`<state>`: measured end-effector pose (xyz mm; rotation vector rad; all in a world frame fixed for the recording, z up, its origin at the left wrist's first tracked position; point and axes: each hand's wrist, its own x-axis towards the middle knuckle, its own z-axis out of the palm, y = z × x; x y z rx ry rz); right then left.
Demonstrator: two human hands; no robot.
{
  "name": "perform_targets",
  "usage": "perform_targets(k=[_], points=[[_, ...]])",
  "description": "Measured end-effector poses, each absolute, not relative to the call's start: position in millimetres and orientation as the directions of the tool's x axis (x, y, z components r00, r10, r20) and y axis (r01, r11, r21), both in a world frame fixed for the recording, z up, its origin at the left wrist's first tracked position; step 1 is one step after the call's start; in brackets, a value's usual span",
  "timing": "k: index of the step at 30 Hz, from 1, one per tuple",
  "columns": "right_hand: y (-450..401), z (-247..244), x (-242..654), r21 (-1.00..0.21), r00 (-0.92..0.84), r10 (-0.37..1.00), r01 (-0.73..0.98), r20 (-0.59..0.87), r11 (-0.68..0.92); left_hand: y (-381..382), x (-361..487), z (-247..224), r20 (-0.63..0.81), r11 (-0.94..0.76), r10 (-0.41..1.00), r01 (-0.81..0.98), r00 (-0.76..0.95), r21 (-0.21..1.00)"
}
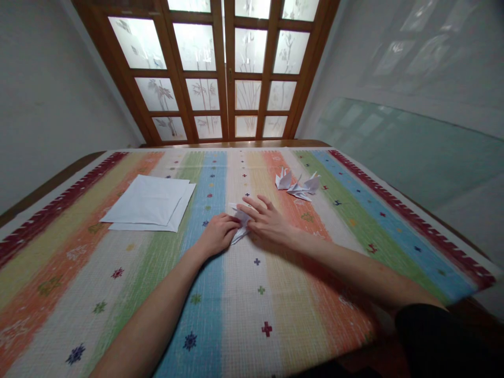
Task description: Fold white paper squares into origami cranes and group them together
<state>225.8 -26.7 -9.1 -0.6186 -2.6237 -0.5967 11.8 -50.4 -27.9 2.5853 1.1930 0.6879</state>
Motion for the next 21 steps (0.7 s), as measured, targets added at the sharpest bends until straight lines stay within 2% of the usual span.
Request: perform_targets(k=[4,7,11,17,21], points=[[-32.6,-4.9,220.1,0.304,-0.823,0.384,0.525,0.418,0.795,-51.4,12.8,-27.3,0.308,-0.628,0.778,0.681,0.547,0.377],[-31.4,-4.6,222.7,0.307,-0.821,0.367,0.519,0.437,0.798,-51.4,13.4,-28.2,0.304,-0.636,0.772,0.685,0.559,0.356],[-27.1,-1.0,232.0,0.327,-0.87,0.227,0.389,0.437,0.861,-51.2,13.4,-30.2,0.29,-0.659,0.752,0.684,0.592,0.313],[-25.2,12.3,246.2,0.4,-0.968,0.011,0.113,0.249,0.91,-53.0,13.8,-30.9,0.279,-0.629,0.778,0.707,0.563,0.325],[-20.8,13.4,245.6,0.439,-0.974,-0.068,0.036,0.218,0.898,-53.3,14.4,-30.6,0.286,-0.638,0.77,0.703,0.57,0.314]])
